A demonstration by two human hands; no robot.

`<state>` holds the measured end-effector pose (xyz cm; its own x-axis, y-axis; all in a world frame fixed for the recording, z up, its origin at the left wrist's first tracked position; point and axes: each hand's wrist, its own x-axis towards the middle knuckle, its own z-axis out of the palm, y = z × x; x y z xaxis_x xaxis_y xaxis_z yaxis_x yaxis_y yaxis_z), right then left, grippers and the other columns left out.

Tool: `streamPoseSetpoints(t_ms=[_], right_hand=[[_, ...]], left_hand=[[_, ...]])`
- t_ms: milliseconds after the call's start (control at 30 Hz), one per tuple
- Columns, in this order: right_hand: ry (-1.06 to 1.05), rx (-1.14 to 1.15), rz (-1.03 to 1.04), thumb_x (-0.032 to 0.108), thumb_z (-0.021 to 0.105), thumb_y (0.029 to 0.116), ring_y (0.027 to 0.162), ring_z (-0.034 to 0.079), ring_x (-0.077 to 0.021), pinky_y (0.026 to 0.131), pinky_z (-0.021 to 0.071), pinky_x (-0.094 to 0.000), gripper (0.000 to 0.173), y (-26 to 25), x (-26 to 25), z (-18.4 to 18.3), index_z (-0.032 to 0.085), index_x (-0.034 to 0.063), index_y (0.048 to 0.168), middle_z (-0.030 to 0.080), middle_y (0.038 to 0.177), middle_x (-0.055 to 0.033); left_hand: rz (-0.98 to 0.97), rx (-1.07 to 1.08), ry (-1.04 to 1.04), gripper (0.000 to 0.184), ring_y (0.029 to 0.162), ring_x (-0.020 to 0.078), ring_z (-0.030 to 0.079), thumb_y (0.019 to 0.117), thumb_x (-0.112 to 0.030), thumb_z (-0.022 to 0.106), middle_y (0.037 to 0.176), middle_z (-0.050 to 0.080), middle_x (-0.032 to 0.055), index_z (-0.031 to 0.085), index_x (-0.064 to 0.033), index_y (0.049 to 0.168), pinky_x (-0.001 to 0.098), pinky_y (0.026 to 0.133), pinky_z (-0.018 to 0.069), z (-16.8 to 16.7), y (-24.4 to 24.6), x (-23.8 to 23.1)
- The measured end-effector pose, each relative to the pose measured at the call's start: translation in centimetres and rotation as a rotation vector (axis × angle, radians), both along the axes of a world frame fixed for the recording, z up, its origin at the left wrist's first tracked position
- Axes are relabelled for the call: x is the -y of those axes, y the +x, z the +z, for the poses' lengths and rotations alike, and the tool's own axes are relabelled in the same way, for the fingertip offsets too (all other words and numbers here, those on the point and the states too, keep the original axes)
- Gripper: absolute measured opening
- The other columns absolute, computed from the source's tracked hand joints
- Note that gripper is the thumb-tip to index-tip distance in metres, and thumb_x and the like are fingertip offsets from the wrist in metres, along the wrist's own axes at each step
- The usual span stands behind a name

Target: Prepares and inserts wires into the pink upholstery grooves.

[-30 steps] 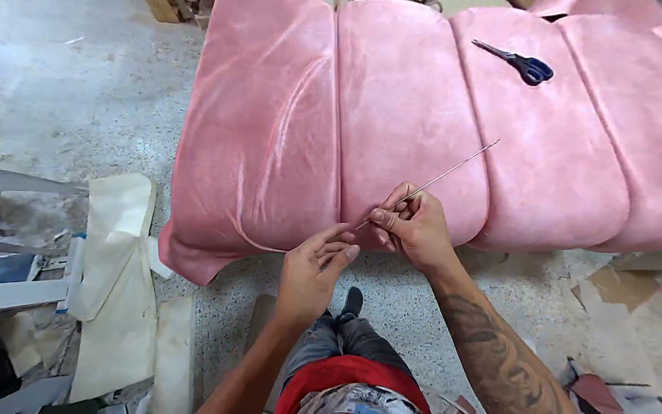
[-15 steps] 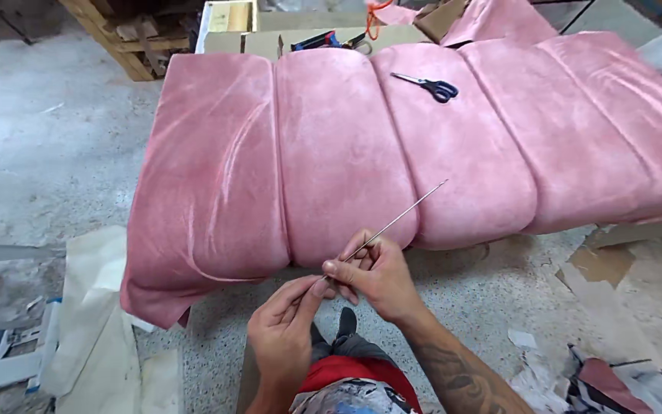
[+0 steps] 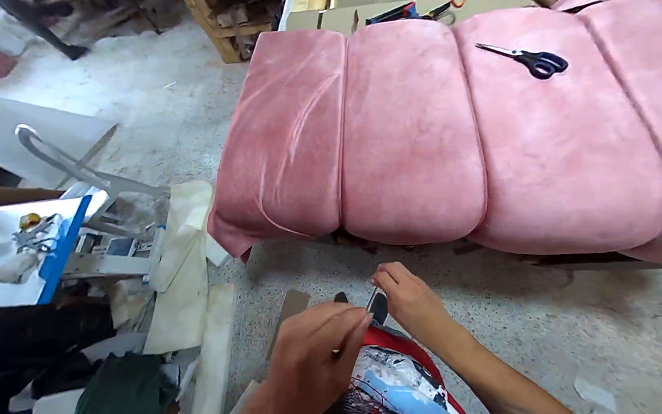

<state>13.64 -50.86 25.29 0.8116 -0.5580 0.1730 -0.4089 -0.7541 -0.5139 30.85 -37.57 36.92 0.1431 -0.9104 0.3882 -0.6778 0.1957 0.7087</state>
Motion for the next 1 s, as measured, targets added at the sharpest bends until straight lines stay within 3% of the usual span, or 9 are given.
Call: streamPoseSetpoints(t_ms=[133, 233, 333, 467, 600, 667, 767, 900, 1000], right_hand=[[0.132, -0.041, 0.096, 0.004, 0.055, 0.099, 0.089, 0.073, -0.0282, 0.075, 0.0629, -0.0435, 0.015, 3.2, 0.6, -0.3, 0.065, 0.0031, 0.11, 0.069, 0.101, -0.0142], [0.182, 0.121, 0.073, 0.008, 0.062, 0.0986, 0.077, 0.072, -0.0205, 0.069, 0.0629, -0.0418, 0.007, 5.6, 4.6, -0.2, 0.066, 0.0052, 0.103, 0.072, 0.091, -0.007], [0.15, 0.237, 0.071, 0.01, 0.069, 0.0949, 0.07, 0.072, -0.0194, 0.065, 0.0612, -0.0407, 0.009, 9.2, 9.5, -0.5, 0.063, 0.0028, 0.094, 0.073, 0.081, -0.0072], [0.014, 0.192, 0.126, 0.011, 0.063, 0.0954, 0.065, 0.067, -0.0233, 0.057, 0.0559, -0.0434, 0.006, 12.5, 11.9, -1.2, 0.062, 0.0064, 0.091, 0.063, 0.072, -0.0069], [0.05, 0.374, 0.056, 0.001, 0.061, 0.0917, 0.069, 0.069, -0.0176, 0.063, 0.059, -0.0372, 0.005, 13.5, 13.0, 0.1, 0.065, 0.0037, 0.093, 0.069, 0.079, -0.007], [0.085, 0.419, 0.001, 0.002, 0.063, 0.0917, 0.064, 0.068, -0.0142, 0.059, 0.0589, -0.0338, 0.002, 13.9, 13.9, 0.8, 0.064, 0.0038, 0.091, 0.069, 0.076, -0.0055], [0.084, 0.489, -0.031, 0.005, 0.065, 0.0938, 0.06, 0.068, -0.0135, 0.057, 0.0592, -0.0334, 0.004, 14.6, 16.3, 1.9, 0.062, 0.0026, 0.092, 0.07, 0.076, -0.0058], [0.009, 0.55, -0.076, 0.001, 0.059, 0.095, 0.063, 0.07, -0.0145, 0.058, 0.0616, -0.034, 0.001, 14.7, 18.2, 2.5, 0.06, 0.0012, 0.096, 0.073, 0.081, -0.0082], [0.024, 0.463, -0.062, 0.008, 0.064, 0.0974, 0.079, 0.069, -0.016, 0.072, 0.0624, -0.0344, 0.013, 13.4, 15.7, 2.0, 0.062, -0.0013, 0.106, 0.069, 0.095, -0.0102]], left_hand=[[0.091, 0.062, -0.011, 0.017, 0.098, 0.0104, 0.074, 0.0981, -0.015, 0.07, 0.106, 0.077, 0.0056, 0.077, -0.0051, 0.11, 0.025, 0.084, 0.063, -0.6, -1.0, -0.6], [0.139, -0.006, 0.058, 0.035, 0.11, 0.0156, 0.072, 0.0976, -0.02, 0.072, 0.121, 0.074, 0.007, 0.069, -0.0041, 0.128, 0.0326, 0.093, 0.0636, -0.7, -0.3, -1.4], [0.225, -0.01, 0.169, 0.034, 0.109, 0.0122, 0.072, 0.099, -0.025, 0.07, 0.119, 0.074, 0.0036, 0.07, -0.0068, 0.128, 0.0316, 0.094, 0.0631, -2.3, 1.0, -3.6], [0.297, 0.104, 0.423, 0.036, 0.106, 0.0085, 0.071, 0.1026, -0.037, 0.062, 0.118, 0.074, 0.0004, 0.071, -0.0139, 0.129, 0.03, 0.092, 0.0612, -6.1, 2.2, -7.1], [0.252, 0.119, 0.536, 0.036, 0.102, 0.0133, 0.073, 0.1024, -0.039, 0.061, 0.117, 0.074, 0.0016, 0.071, -0.0147, 0.127, 0.0357, 0.089, 0.0621, -8.3, 2.6, -8.7], [0.223, 0.126, 0.574, 0.038, 0.104, 0.0134, 0.073, 0.1033, -0.041, 0.058, 0.119, 0.074, 0.0006, 0.071, -0.0162, 0.128, 0.0367, 0.09, 0.0617, -8.8, 2.7, -8.8], [0.218, 0.104, 0.589, 0.038, 0.106, 0.013, 0.072, 0.1038, -0.042, 0.057, 0.119, 0.074, 0.0003, 0.072, -0.0168, 0.128, 0.0367, 0.092, 0.0611, -9.3, 3.1, -8.0], [0.205, 0.047, 0.562, 0.035, 0.108, 0.0096, 0.07, 0.1041, -0.04, 0.059, 0.118, 0.074, -0.0009, 0.072, -0.0171, 0.126, 0.0344, 0.093, 0.0606, -10.2, 4.8, -5.5], [0.167, 0.044, 0.519, 0.035, 0.112, 0.0104, 0.069, 0.1046, -0.04, 0.057, 0.12, 0.074, -0.0003, 0.073, -0.0156, 0.126, 0.0365, 0.098, 0.0592, -9.7, 8.8, -2.0]])
